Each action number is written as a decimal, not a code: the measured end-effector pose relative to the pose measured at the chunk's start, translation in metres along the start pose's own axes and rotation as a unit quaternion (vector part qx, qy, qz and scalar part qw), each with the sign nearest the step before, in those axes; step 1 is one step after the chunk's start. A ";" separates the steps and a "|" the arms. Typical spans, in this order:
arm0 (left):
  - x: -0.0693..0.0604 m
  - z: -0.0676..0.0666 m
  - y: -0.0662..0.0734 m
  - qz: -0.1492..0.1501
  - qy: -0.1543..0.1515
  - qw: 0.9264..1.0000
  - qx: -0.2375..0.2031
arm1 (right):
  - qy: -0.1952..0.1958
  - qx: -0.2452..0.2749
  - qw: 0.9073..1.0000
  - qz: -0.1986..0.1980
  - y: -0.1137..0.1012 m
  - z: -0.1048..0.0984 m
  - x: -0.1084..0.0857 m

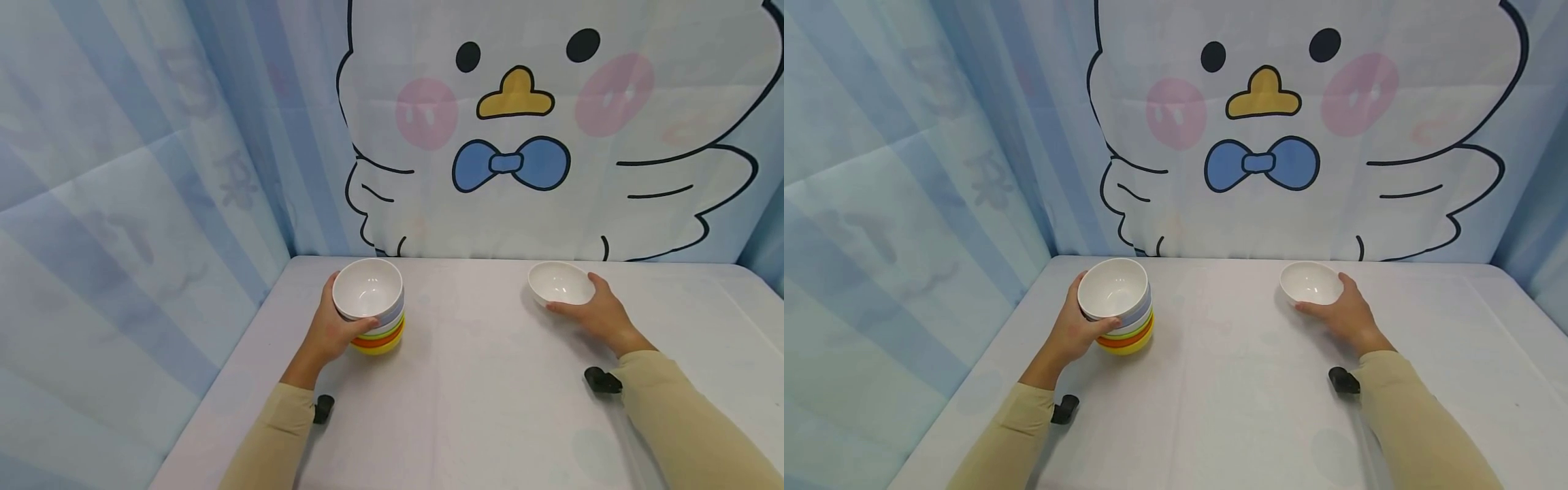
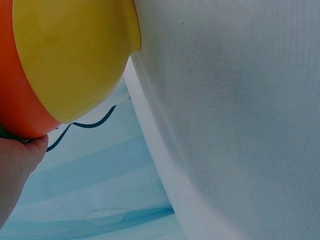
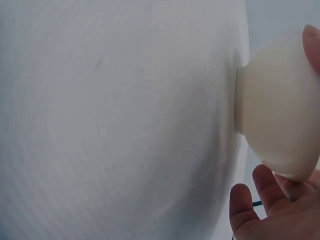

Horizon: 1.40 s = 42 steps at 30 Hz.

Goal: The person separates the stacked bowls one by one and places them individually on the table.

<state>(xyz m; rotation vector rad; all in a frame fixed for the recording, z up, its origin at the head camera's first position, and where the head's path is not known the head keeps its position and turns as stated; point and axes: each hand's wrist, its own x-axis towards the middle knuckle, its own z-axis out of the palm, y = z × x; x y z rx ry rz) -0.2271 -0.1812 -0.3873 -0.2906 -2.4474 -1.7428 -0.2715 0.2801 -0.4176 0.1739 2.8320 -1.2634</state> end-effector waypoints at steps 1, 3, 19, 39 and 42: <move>0.000 0.000 0.000 0.000 0.000 1.000 0.000 | 0.001 0.000 1.000 0.001 0.000 0.000 0.000; 0.000 0.000 0.000 -0.001 0.000 1.000 -0.001 | 0.002 -0.002 1.000 0.003 0.000 0.000 0.000; -0.001 0.001 0.000 0.000 -0.003 1.000 -0.004 | 0.015 0.006 1.000 -0.024 0.002 -0.001 0.002; 0.000 0.002 0.000 -0.003 0.000 1.000 -0.009 | 0.086 -0.053 0.990 -0.098 -0.043 0.005 -0.009; 0.000 0.002 0.000 -0.002 0.001 1.000 -0.010 | 0.080 -0.039 0.991 -0.102 -0.046 0.008 -0.010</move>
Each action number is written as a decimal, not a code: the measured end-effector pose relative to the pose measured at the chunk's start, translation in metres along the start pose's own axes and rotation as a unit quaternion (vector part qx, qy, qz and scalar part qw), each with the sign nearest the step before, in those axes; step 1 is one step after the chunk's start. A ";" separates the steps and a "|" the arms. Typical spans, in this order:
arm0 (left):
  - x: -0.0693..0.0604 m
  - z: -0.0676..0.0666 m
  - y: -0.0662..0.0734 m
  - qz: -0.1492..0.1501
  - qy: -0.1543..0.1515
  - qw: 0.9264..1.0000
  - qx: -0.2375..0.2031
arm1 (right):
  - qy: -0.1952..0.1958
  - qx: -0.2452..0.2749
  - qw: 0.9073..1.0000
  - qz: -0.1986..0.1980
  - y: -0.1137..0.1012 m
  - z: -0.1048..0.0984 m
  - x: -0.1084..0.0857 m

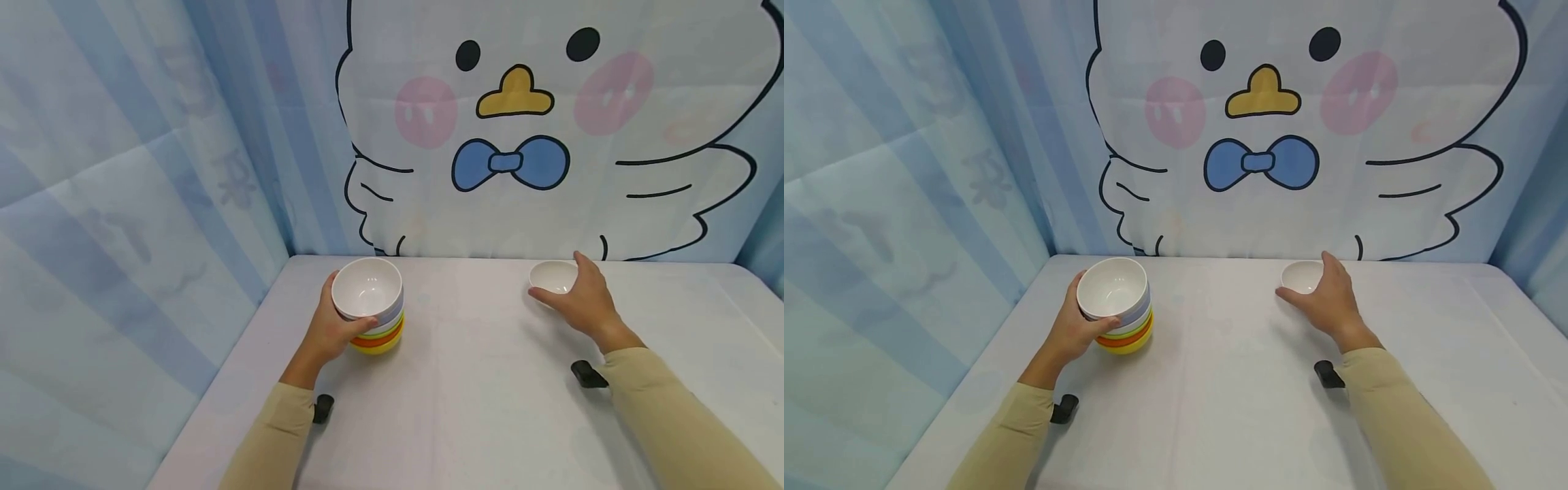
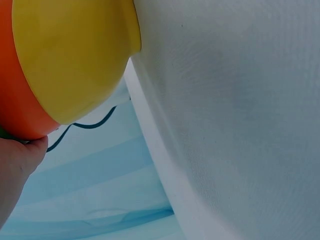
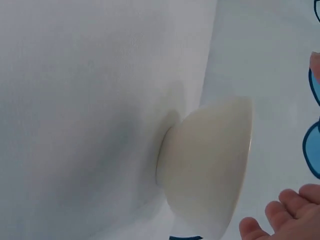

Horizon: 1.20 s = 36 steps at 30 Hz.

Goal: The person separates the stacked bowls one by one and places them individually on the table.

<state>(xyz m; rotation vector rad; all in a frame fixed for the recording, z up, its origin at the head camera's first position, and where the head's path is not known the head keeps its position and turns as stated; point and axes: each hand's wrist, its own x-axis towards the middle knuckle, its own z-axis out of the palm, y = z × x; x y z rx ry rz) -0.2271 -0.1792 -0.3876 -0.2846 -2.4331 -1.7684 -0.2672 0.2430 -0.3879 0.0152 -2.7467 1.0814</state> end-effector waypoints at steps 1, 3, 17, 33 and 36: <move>0.000 0.000 0.000 0.001 0.001 1.000 0.000 | -0.001 0.006 1.000 -0.003 -0.003 0.001 0.000; 0.000 0.000 0.001 0.002 0.003 1.000 -0.002 | -0.003 0.021 1.000 -0.013 -0.012 0.003 -0.001; 0.000 -0.002 -0.003 -0.001 0.011 1.000 0.006 | -0.079 0.091 0.989 -0.087 -0.088 0.034 -0.006; 0.004 -0.004 -0.001 -0.002 -0.018 1.000 -0.002 | -0.164 0.142 0.965 -0.149 -0.150 0.085 -0.014; 0.004 -0.004 -0.001 0.001 -0.018 1.000 0.004 | -0.179 0.142 0.960 -0.162 -0.161 0.092 -0.015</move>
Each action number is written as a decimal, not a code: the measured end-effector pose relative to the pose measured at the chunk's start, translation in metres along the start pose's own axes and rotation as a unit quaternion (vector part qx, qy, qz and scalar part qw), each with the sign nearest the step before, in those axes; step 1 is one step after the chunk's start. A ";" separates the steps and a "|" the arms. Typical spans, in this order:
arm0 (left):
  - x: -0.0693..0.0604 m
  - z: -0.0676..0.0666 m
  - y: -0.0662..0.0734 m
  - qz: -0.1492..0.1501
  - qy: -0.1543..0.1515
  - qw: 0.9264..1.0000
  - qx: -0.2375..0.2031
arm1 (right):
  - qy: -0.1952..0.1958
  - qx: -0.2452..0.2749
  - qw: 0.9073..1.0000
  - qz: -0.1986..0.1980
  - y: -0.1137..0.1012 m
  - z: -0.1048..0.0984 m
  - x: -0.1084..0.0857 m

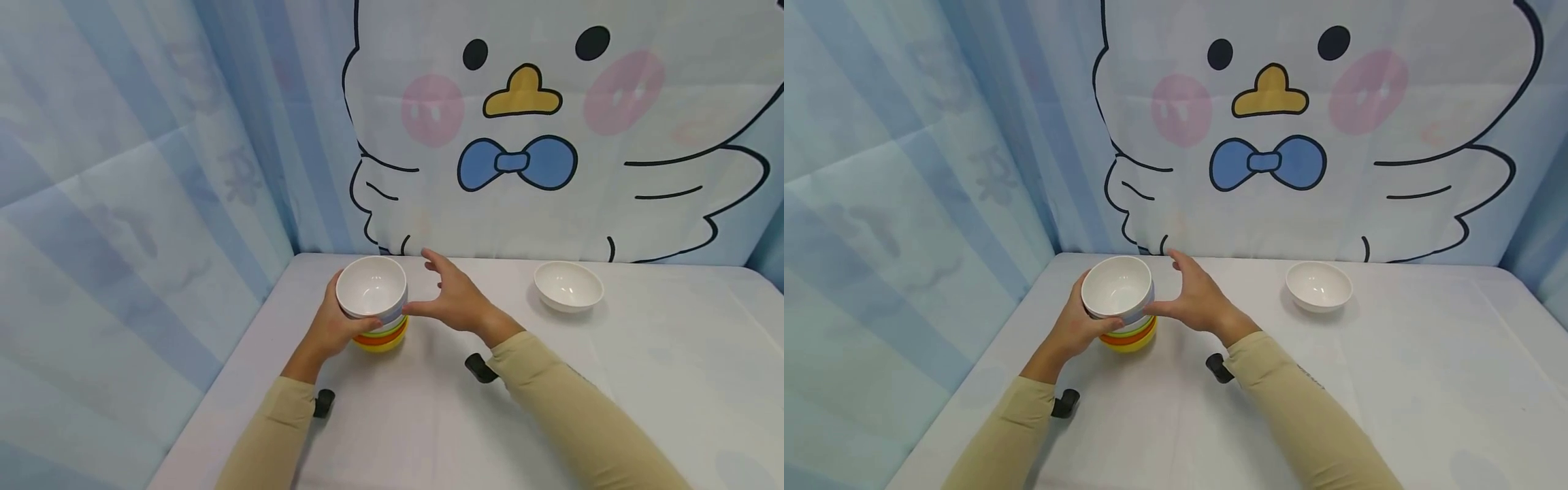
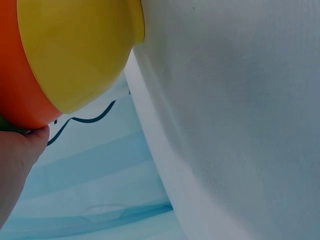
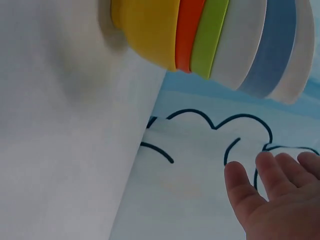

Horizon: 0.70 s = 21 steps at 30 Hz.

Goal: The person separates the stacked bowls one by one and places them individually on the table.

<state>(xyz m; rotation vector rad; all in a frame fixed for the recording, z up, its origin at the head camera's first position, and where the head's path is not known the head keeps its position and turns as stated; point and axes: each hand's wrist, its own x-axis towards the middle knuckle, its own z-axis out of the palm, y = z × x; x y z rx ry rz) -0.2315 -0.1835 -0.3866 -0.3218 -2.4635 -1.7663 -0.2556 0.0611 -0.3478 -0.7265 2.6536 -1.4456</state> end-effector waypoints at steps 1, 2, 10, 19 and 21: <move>0.000 0.000 0.000 0.002 -0.001 1.000 0.000 | -0.005 0.000 1.000 -0.002 -0.003 0.003 0.002; 0.000 0.000 0.000 0.005 -0.001 1.000 0.000 | -0.009 -0.002 1.000 -0.003 -0.005 0.005 0.004; 0.000 0.000 0.000 0.021 -0.004 1.000 0.010 | -0.032 -0.025 0.999 -0.006 -0.016 0.017 0.017; -0.001 -0.003 0.003 0.009 -0.013 1.000 0.016 | -0.102 -0.013 0.995 0.002 -0.017 0.019 0.025; -0.001 -0.003 0.003 0.006 -0.013 1.000 0.019 | -0.107 -0.002 0.994 0.011 -0.017 0.019 0.026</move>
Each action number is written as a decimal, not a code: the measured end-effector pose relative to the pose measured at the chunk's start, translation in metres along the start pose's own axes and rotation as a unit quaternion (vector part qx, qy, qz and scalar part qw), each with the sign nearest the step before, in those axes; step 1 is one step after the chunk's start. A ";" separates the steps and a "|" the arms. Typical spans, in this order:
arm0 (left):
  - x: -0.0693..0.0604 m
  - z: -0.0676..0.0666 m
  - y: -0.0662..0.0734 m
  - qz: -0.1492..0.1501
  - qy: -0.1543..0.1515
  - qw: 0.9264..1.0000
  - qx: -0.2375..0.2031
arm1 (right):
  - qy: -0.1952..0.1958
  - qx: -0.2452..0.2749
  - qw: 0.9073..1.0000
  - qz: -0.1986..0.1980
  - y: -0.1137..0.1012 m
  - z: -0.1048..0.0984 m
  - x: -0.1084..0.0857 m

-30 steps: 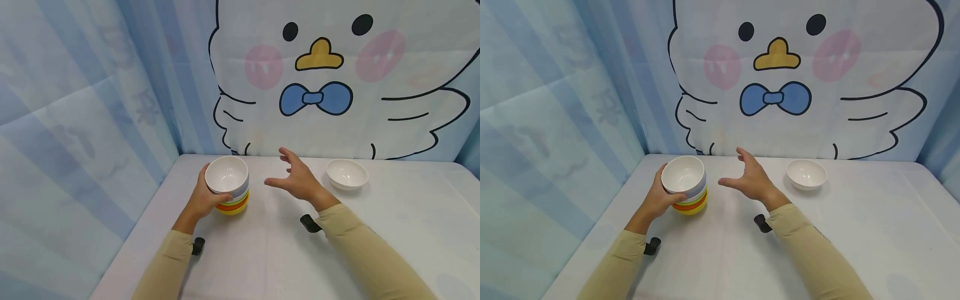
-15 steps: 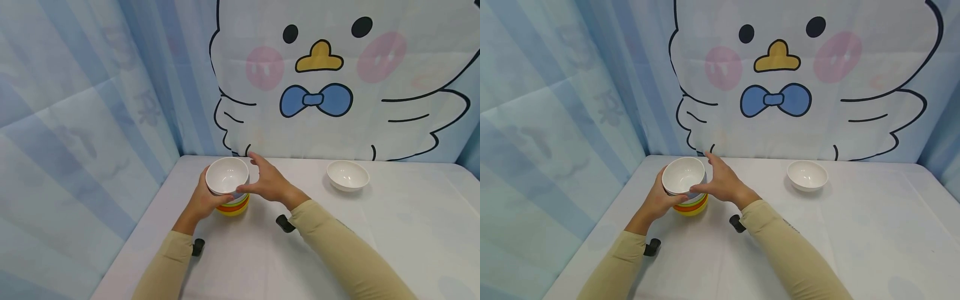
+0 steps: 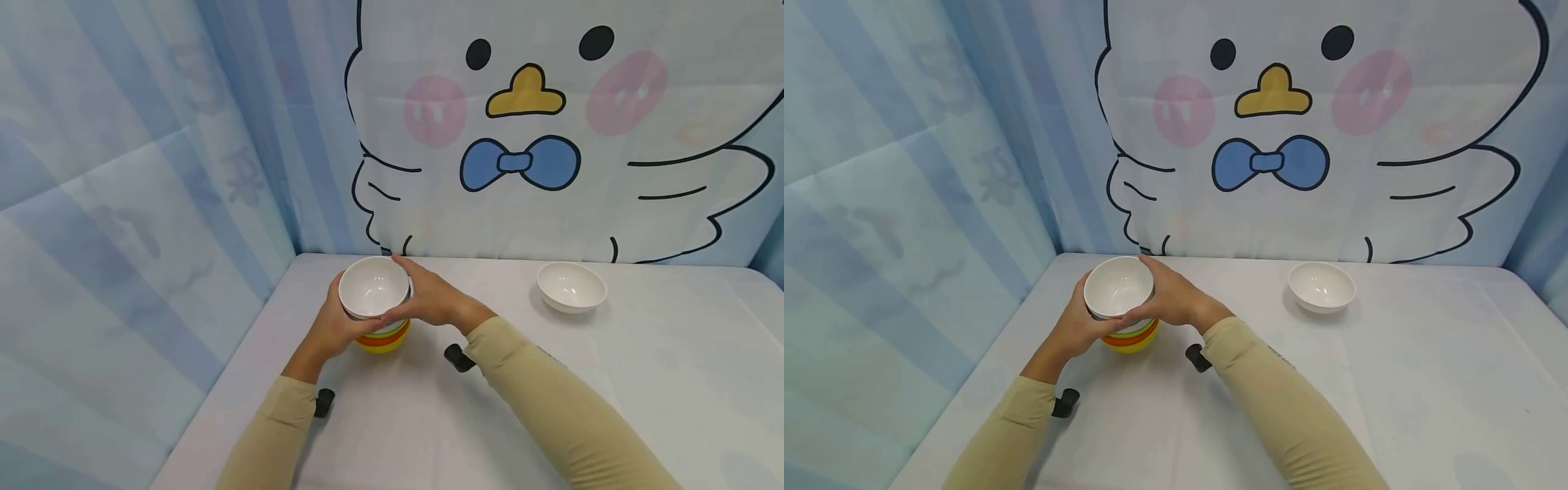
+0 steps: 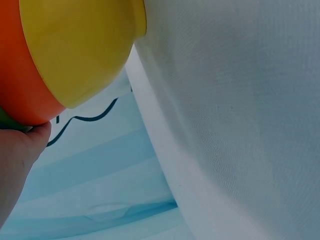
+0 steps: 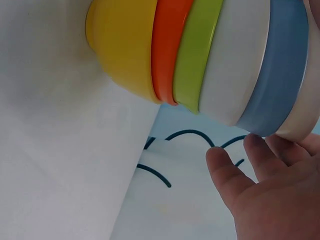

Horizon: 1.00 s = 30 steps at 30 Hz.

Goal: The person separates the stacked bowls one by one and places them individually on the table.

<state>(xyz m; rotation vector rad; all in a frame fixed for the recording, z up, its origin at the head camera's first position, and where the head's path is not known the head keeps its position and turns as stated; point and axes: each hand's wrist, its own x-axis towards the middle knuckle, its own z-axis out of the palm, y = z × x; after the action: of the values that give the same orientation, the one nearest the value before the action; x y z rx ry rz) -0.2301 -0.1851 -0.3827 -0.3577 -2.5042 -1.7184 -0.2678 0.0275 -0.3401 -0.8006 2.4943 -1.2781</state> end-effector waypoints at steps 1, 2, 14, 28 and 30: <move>0.000 0.000 0.000 0.001 -0.001 1.000 0.000 | -0.001 0.004 1.000 0.002 0.000 0.000 0.000; 0.000 0.000 0.000 0.002 -0.002 1.000 0.000 | 0.000 0.008 1.000 0.003 0.001 0.000 0.000; -0.002 0.000 0.001 0.003 -0.004 1.000 0.004 | 0.040 0.028 0.999 -0.004 0.005 0.005 -0.003; 0.000 0.000 0.001 -0.011 -0.007 1.000 -0.001 | 0.166 0.046 0.985 -0.012 0.008 -0.032 -0.017; -0.001 0.000 0.003 -0.019 -0.005 1.000 0.005 | 0.187 0.038 0.982 -0.002 0.014 -0.042 -0.021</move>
<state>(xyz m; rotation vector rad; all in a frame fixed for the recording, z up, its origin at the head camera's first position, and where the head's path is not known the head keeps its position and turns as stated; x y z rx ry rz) -0.2286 -0.1839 -0.3807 -0.3203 -2.5405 -1.7218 -0.2741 0.0743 -0.3274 -0.5924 2.7004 -1.6470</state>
